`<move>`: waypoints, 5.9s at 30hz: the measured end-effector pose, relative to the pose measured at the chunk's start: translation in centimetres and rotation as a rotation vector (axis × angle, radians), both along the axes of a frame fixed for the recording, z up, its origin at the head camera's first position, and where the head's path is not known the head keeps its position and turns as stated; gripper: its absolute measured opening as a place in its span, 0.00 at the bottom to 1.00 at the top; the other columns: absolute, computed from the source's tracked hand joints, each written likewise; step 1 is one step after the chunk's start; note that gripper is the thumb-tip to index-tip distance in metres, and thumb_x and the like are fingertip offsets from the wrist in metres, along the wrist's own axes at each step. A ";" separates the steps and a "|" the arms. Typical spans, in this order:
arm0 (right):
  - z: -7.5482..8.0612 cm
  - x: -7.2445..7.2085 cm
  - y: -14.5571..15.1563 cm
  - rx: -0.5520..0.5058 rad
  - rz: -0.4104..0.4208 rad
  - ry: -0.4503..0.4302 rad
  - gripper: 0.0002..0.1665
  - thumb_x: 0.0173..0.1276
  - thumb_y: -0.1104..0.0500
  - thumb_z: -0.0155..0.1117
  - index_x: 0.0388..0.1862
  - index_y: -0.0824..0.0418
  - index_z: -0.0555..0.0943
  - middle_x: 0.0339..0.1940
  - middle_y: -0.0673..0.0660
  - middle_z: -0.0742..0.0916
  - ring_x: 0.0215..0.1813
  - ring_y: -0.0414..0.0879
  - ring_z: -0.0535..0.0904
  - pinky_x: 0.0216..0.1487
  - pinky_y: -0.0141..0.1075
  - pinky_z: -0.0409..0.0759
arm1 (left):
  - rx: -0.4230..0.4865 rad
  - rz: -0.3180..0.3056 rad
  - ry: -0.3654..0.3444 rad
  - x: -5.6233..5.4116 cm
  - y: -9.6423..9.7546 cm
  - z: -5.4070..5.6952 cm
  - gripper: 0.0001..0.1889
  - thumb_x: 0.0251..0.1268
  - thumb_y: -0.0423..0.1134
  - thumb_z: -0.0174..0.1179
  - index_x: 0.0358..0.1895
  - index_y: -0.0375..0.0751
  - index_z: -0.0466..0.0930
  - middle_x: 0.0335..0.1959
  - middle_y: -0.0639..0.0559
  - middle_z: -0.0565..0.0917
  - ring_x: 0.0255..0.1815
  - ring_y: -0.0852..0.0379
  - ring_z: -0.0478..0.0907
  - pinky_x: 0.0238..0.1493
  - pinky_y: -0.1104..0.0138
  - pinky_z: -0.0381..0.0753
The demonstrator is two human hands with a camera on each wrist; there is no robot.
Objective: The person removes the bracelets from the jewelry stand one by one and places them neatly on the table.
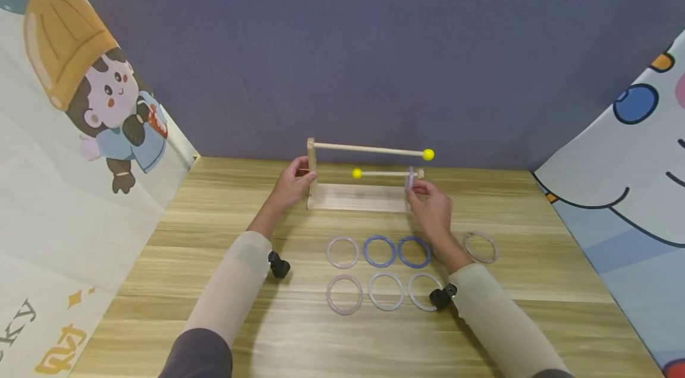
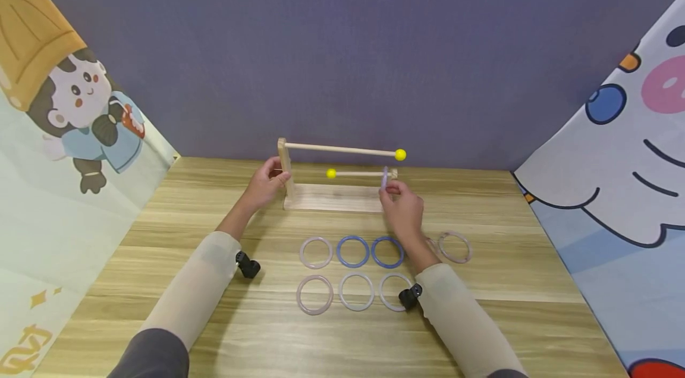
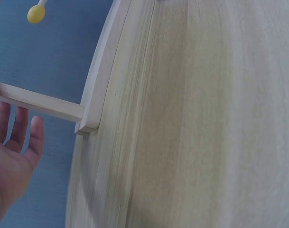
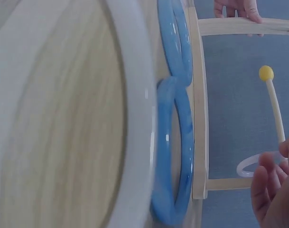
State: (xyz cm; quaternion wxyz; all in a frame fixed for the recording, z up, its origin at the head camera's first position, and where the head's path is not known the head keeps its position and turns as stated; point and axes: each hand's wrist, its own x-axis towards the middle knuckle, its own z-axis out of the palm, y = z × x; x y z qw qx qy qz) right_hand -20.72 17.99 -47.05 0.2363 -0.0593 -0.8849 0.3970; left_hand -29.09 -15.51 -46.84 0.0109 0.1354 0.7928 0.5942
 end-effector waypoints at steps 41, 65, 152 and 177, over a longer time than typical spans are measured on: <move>0.1 -0.8 -1.6 -0.206 0.068 0.132 0.13 0.62 0.68 0.69 0.46 0.65 0.87 0.35 0.65 0.91 0.23 0.29 0.72 0.25 0.18 0.69 | -0.024 0.007 0.033 0.2 -0.1 0.1 0.21 0.76 0.39 0.59 0.66 0.37 0.72 0.58 0.35 0.80 0.61 0.39 0.78 0.61 0.50 0.80; 2.6 0.4 -5.0 -0.401 0.183 0.076 0.15 0.63 0.74 0.64 0.49 0.77 0.84 0.26 0.50 0.84 0.24 0.30 0.72 0.25 0.17 0.70 | -0.045 0.000 0.034 -0.2 -0.2 -0.2 0.22 0.76 0.39 0.59 0.67 0.36 0.72 0.59 0.34 0.80 0.62 0.38 0.77 0.62 0.51 0.79; 4.9 5.5 -8.3 -0.378 0.428 0.060 0.12 0.66 0.74 0.65 0.48 0.74 0.83 0.28 0.67 0.85 0.23 0.34 0.70 0.23 0.22 0.67 | -0.023 -0.001 0.049 0.3 -0.1 0.1 0.22 0.76 0.39 0.60 0.67 0.35 0.71 0.59 0.32 0.80 0.61 0.37 0.78 0.61 0.50 0.79; 1.6 6.9 -2.2 -0.362 0.409 0.064 0.12 0.62 0.75 0.67 0.46 0.70 0.84 0.24 0.45 0.83 0.21 0.32 0.71 0.19 0.22 0.68 | -0.025 0.011 0.046 0.3 -0.1 0.0 0.20 0.75 0.38 0.60 0.66 0.38 0.72 0.58 0.35 0.81 0.60 0.39 0.78 0.60 0.49 0.80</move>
